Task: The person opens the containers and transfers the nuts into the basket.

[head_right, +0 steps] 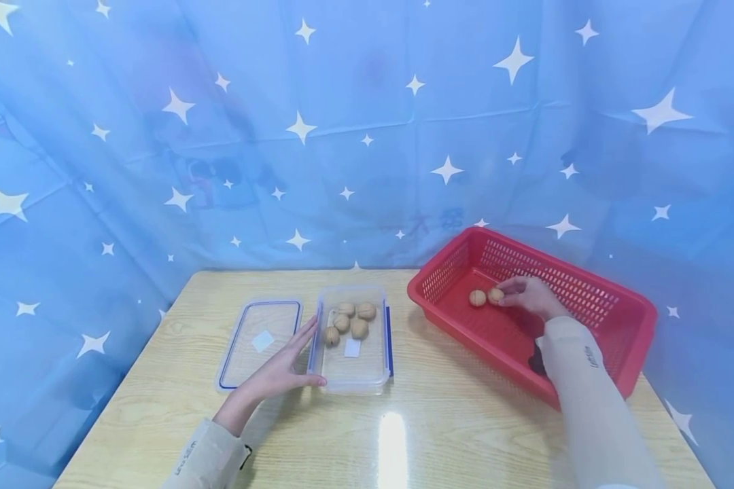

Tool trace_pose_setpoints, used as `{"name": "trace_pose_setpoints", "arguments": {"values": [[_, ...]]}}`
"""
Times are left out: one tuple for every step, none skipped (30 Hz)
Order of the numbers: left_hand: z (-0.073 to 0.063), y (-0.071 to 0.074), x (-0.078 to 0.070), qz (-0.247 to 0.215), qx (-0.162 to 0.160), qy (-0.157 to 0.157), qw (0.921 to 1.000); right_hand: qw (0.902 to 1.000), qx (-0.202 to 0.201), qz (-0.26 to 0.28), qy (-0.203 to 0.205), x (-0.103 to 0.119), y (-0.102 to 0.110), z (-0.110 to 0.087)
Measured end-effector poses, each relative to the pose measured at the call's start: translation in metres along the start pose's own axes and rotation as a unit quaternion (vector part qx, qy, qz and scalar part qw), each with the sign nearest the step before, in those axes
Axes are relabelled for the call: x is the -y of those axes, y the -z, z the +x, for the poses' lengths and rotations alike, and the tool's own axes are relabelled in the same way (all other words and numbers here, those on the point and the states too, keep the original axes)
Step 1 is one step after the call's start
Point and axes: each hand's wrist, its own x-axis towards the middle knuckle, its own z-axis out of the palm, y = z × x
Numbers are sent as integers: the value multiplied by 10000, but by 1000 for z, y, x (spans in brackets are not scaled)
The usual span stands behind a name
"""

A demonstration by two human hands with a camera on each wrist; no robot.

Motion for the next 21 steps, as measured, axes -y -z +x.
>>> {"name": "trace_pose_setpoints", "arguments": {"values": [[0, 0, 0, -5, 9, 14, 10000, 10000, 10, -29, -9, 0, 0, 0], [-1, 0, 0, -2, 13, 17, 10000, 10000, 10, -45, -23, 0, 0, 0], [-1, 0, 0, -11, 1, 7, 10000, 10000, 9, -72, -21, 0, 0, 0], [-1, -1, 0, -7, -5, 2, 10000, 9999, 15, -102, 1, 0, 0, -1], [-1, -1, 1, -15, -17, -10, 10000, 9999, 24, -123, 30, 0, 0, -1], [-1, -1, 1, -24, -10, 15, 10000, 9999, 33, -137, 55, 0, 0, -1], [-1, -1, 1, -31, -15, 8, 10000, 9999, 39, -141, 58, 0, 0, -1], [-1, -1, 1, -22, -16, 1, 10000, 9999, 45, -130, 50, 0, 0, -1], [-1, -1, 1, -35, -20, -4, 10000, 9999, 64, -98, 48, 0, 0, -2], [-1, -1, 0, -30, -16, -4, 10000, 9999, 87, -59, 25, 0, 1, -2], [-1, -1, 0, -37, -16, -7, 10000, 9999, 101, -16, 11, 0, 1, -3], [-1, -1, 0, -34, -11, 2, 10000, 9999, 106, 34, -19, 1, 1, -3], [-1, -1, -1, -30, -10, 1, 10000, 9999, 99, 52, -35, 1, 2, -4], [-1, -1, -1, -26, -3, 4, 10000, 9999, 82, 63, -45, 1, 2, -5], [-1, 0, -1, -29, 2, 6, 10000, 9999, 65, 69, -35, 2, 3, -5], [-1, 0, -2, -22, 2, 7, 10000, 10000, 45, 70, -10, 2, 3, -5], [-1, 0, -2, -24, 3, 7, 10000, 10000, 18, 63, 2, 2, 3, -5], [-1, 0, -2, -21, 5, 8, 10000, 10000, 1, 70, -25, 2, 4, -5], [-1, 0, -2, -17, 8, 7, 10000, 10000, -17, 82, -45, 2, 5, -6], [-1, 1, -2, -20, 9, 11, 10000, 9999, -26, 127, -80, 3, 6, -5], [-1, 1, -2, -15, 5, 13, 10000, 9998, -33, 176, -96, 3, 6, -6]]}}
